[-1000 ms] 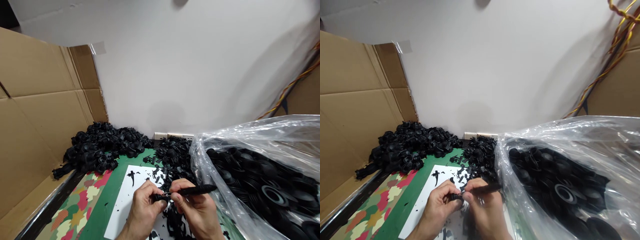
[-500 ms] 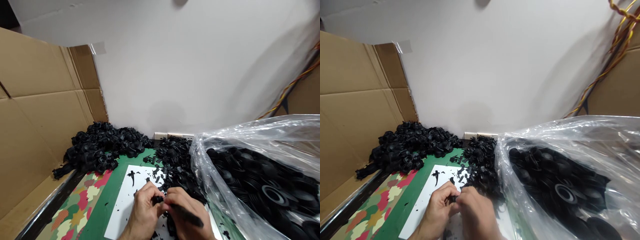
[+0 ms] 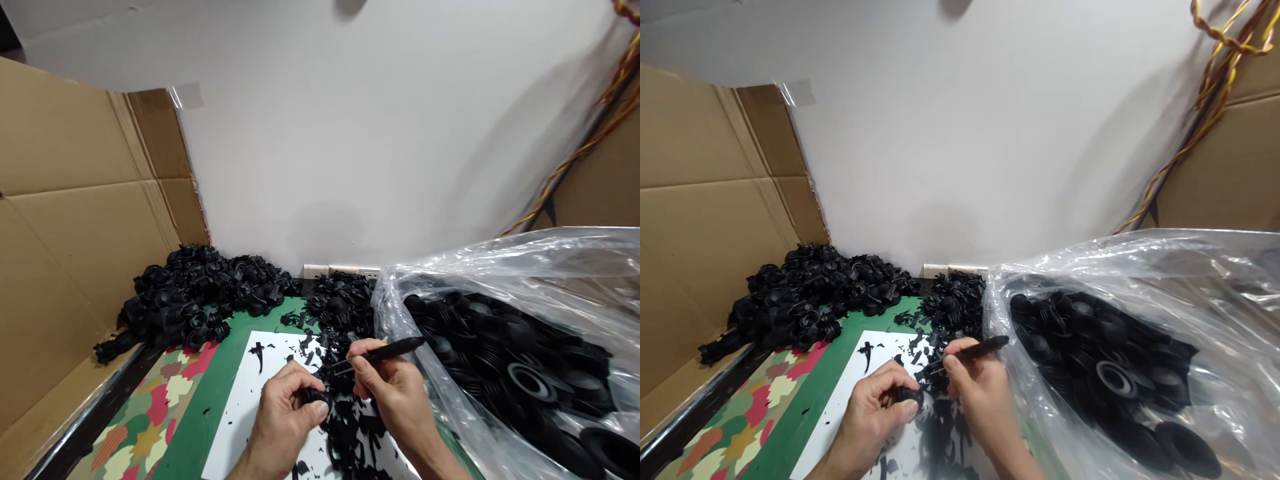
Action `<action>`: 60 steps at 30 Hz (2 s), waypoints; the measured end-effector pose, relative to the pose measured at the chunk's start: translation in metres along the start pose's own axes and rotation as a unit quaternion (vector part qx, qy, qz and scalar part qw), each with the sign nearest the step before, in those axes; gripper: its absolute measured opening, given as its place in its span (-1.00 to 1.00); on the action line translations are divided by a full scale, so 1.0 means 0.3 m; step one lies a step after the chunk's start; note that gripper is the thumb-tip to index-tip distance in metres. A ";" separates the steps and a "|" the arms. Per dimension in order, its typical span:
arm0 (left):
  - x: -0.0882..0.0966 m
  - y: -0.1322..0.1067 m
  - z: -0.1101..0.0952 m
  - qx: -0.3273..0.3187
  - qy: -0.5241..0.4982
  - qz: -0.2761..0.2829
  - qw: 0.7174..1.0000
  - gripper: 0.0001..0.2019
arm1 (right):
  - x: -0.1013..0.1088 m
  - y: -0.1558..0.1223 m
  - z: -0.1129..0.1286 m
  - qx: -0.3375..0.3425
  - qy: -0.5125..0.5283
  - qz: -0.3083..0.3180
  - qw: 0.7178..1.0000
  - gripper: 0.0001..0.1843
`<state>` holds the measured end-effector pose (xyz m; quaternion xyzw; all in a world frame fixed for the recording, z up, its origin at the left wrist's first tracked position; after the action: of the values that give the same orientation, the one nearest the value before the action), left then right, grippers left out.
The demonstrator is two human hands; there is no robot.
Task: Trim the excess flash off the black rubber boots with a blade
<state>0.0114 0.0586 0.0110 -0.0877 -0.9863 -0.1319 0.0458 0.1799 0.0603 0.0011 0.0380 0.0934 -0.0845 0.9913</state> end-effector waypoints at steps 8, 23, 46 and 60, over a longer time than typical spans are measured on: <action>-0.012 0.007 -0.022 0.029 -0.038 0.028 0.998 -0.77 | -0.042 -0.020 0.033 0.062 -0.027 0.065 0.996 -0.80; -0.024 -0.003 0.014 0.108 -0.025 0.027 0.993 -0.66 | -0.020 -0.015 0.011 0.014 0.022 0.073 0.997 -0.76; -0.001 -0.005 0.010 0.078 -0.055 -0.013 0.995 -0.88 | -0.039 -0.074 0.064 0.066 -0.030 0.019 0.997 -0.77; -0.009 -0.003 0.010 0.077 -0.082 -0.024 0.993 -0.83 | -0.071 -0.096 0.062 0.160 -0.090 0.025 0.983 -0.86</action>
<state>0.0136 0.0581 0.0076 -0.0704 -0.9958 -0.0486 -0.0320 0.1576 0.0338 0.0218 0.1911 -0.0120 -0.0764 0.9785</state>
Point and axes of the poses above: each hand's wrist, its own y-axis towards the middle knuckle, its own x-axis out of the back of the hand, z = x × y, the point moved 6 cm from there along y, towards the middle knuckle, and after that the axes turned 9 degrees about -x, right-handed, at the moved point
